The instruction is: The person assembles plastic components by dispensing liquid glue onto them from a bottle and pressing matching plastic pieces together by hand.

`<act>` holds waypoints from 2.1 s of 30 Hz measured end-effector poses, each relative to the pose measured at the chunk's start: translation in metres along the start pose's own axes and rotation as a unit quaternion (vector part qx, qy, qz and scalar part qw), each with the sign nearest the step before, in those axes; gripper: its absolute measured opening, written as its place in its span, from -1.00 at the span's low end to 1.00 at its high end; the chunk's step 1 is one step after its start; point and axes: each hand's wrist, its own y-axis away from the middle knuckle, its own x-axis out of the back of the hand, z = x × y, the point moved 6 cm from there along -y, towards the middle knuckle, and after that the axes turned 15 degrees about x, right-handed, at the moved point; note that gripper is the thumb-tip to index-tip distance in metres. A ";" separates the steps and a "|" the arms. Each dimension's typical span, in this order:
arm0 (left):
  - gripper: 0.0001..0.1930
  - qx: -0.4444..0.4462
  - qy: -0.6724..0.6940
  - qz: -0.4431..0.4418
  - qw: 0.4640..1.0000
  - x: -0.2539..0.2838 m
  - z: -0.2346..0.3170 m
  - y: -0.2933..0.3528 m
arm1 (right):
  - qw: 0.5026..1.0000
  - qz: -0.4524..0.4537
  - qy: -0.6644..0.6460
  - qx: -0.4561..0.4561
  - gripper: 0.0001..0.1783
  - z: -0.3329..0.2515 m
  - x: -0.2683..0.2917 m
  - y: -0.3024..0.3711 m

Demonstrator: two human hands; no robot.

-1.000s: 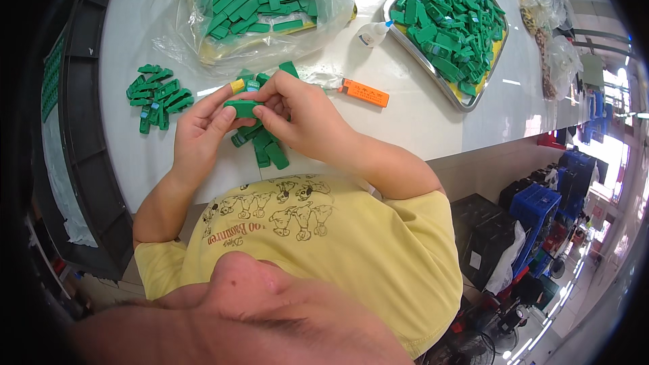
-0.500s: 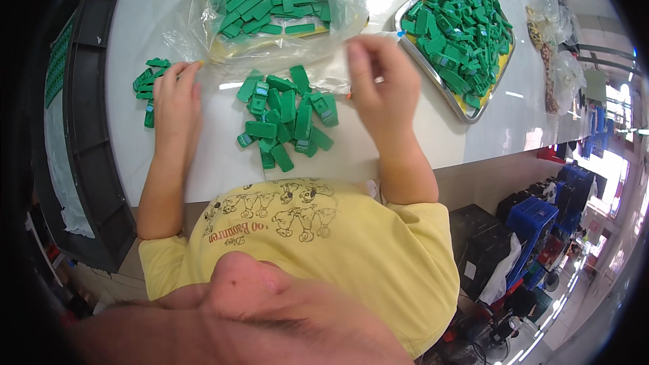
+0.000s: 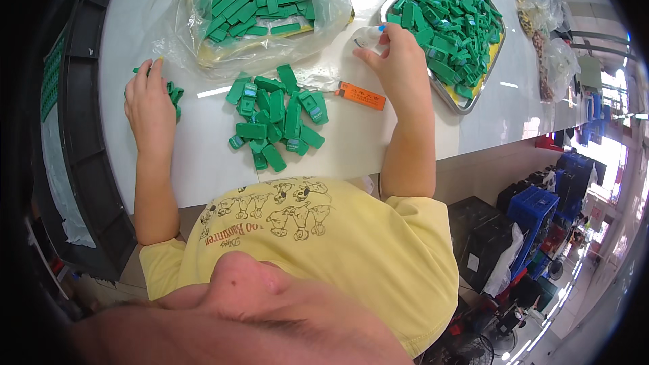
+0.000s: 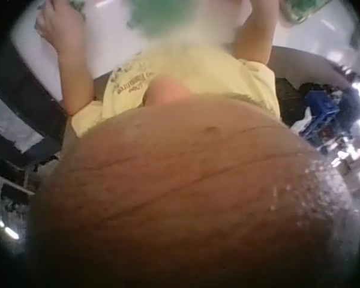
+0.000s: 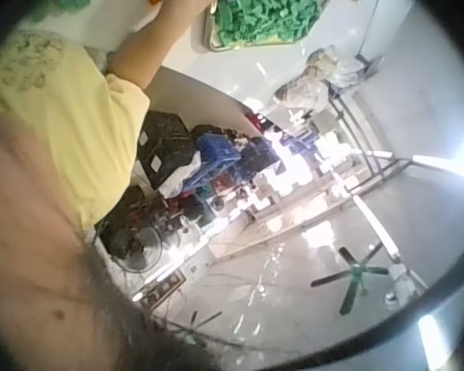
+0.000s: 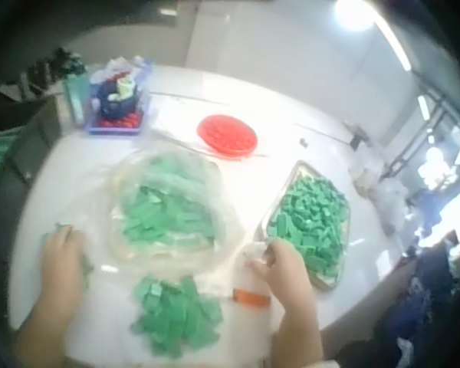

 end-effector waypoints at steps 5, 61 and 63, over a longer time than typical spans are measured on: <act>-0.74 0.033 0.018 -0.114 0.993 -0.011 -0.019 -0.005 | 0.999 0.017 -0.027 0.019 -0.64 -0.008 -0.004 -0.003; -0.76 0.192 0.705 -0.518 0.444 -0.005 0.018 0.049 | 0.813 -0.069 -0.564 0.128 -0.62 -0.132 -0.065 0.042; -0.73 0.179 0.685 -0.582 0.401 -0.003 0.021 0.052 | 0.843 -0.060 -0.514 0.147 -0.60 -0.130 -0.058 0.041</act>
